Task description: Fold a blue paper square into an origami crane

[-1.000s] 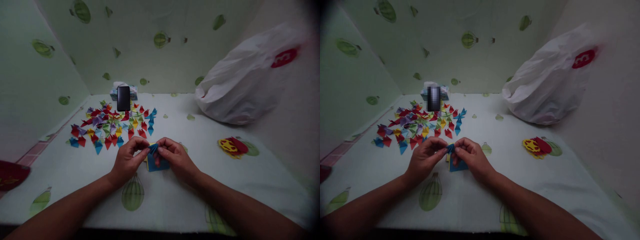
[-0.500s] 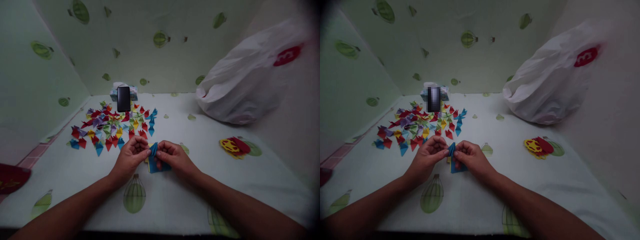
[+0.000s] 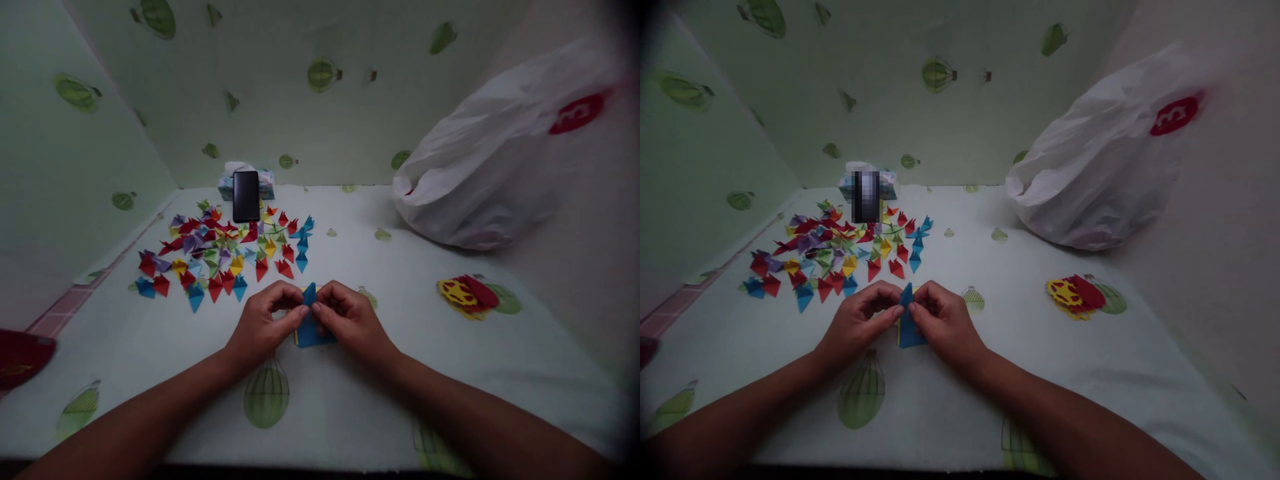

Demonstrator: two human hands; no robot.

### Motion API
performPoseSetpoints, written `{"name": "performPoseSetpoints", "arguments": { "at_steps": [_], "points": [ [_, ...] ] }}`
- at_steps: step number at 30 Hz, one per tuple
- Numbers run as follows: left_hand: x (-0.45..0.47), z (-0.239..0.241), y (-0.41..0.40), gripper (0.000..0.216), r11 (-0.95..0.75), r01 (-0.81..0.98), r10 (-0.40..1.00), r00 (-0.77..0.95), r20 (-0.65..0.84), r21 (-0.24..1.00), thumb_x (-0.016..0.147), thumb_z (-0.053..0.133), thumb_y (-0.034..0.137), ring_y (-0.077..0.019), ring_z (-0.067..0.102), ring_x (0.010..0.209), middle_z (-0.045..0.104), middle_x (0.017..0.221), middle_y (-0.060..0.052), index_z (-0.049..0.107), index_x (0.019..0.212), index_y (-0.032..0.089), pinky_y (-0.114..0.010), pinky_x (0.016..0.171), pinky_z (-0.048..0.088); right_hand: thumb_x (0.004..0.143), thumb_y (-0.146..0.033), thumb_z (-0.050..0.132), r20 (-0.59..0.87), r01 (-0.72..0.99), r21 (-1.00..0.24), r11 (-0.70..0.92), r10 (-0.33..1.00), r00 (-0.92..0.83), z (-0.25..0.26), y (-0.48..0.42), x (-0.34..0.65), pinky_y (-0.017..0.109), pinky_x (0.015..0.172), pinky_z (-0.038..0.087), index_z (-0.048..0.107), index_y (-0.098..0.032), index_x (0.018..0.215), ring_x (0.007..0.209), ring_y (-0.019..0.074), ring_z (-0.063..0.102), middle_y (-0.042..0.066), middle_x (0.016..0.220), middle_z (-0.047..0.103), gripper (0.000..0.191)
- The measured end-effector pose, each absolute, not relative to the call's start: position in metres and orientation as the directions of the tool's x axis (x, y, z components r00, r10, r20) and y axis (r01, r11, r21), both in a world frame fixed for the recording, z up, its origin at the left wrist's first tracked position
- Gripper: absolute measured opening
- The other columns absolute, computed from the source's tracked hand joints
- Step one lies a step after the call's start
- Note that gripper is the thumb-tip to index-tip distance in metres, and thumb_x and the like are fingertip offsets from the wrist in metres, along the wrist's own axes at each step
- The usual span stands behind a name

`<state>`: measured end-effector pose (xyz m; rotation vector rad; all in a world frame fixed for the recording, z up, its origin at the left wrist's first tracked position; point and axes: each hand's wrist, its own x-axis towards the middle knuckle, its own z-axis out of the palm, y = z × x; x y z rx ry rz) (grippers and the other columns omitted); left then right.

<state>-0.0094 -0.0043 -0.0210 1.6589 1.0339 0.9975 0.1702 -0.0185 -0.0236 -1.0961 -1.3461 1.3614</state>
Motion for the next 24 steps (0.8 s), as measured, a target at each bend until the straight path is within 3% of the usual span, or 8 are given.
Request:
{"name": "performPoseSetpoints", "arguments": {
  "at_steps": [3, 9, 12, 18, 24],
  "points": [
    [-0.0113, -0.0235, -0.0038, 0.011, -0.189, 0.126, 0.94, 0.309, 0.142, 0.974, 0.086, 0.068, 0.028, -0.0159, 0.064, 0.079, 0.068, 0.084, -0.003, 0.067, 0.087, 0.017, -0.028, 0.074, 0.052, 0.083, -0.035, 0.068, 0.033, -0.021, -0.999, 0.028, 0.967, -0.253, -0.023, -0.0191, 0.1716, 0.025, 0.053, 0.042, 0.057, -0.021, 0.077, 0.055, 0.0123, 0.054, -0.001, 0.063, 0.059, 0.019],
    [-0.0103, -0.0292, -0.0002, 0.016, 0.138, -0.172, 0.918, 0.392, -0.061, 0.975, 0.087, 0.069, 0.033, -0.0169, 0.065, 0.086, 0.07, 0.091, -0.004, 0.071, 0.092, 0.018, -0.031, 0.085, 0.052, 0.085, -0.043, 0.067, 0.008, -0.084, -0.996, -0.012, 0.97, -0.243, -0.0225, -0.0124, 0.1756, 0.024, 0.05, 0.043, 0.058, -0.02, 0.083, 0.052, 0.0106, 0.054, -0.001, 0.067, 0.061, 0.025],
    [-0.0088, -0.0299, 0.0, 0.017, 0.223, -0.235, 0.899, 0.425, -0.106, 0.946, 0.086, 0.071, 0.034, -0.0161, 0.065, 0.081, 0.069, 0.086, -0.004, 0.07, 0.089, 0.018, -0.03, 0.08, 0.052, 0.082, -0.041, 0.07, -0.006, -0.121, -0.992, -0.04, 0.963, -0.271, -0.0234, -0.0114, 0.1752, 0.024, 0.051, 0.044, 0.059, -0.019, 0.084, 0.051, 0.0101, 0.055, -0.001, 0.067, 0.063, 0.024],
    [-0.0103, -0.0291, -0.0012, 0.015, 0.208, -0.165, 0.897, 0.424, -0.122, 0.964, 0.085, 0.073, 0.031, -0.0106, 0.059, 0.07, 0.065, 0.075, 0.0, 0.069, 0.086, 0.016, -0.022, 0.068, 0.047, 0.078, -0.039, 0.074, -0.063, -0.187, -0.974, -0.129, 0.944, -0.323, -0.0246, -0.0143, 0.1724, 0.022, 0.049, 0.044, 0.061, -0.019, 0.083, 0.048, 0.0086, 0.054, -0.002, 0.066, 0.064, 0.024],
    [-0.0093, -0.0255, -0.0035, 0.021, 0.032, -0.13, 0.955, 0.296, 0.008, 0.991, 0.088, 0.068, 0.034, -0.0135, 0.064, 0.082, 0.065, 0.096, -0.003, 0.064, 0.104, 0.02, -0.027, 0.077, 0.053, 0.079, -0.036, 0.072, -0.085, -0.151, -0.981, -0.122, 0.969, -0.233, -0.0232, -0.0142, 0.1723, 0.022, 0.048, 0.041, 0.057, -0.019, 0.074, 0.048, 0.0082, 0.054, -0.003, 0.062, 0.062, 0.024]
  ]
}}
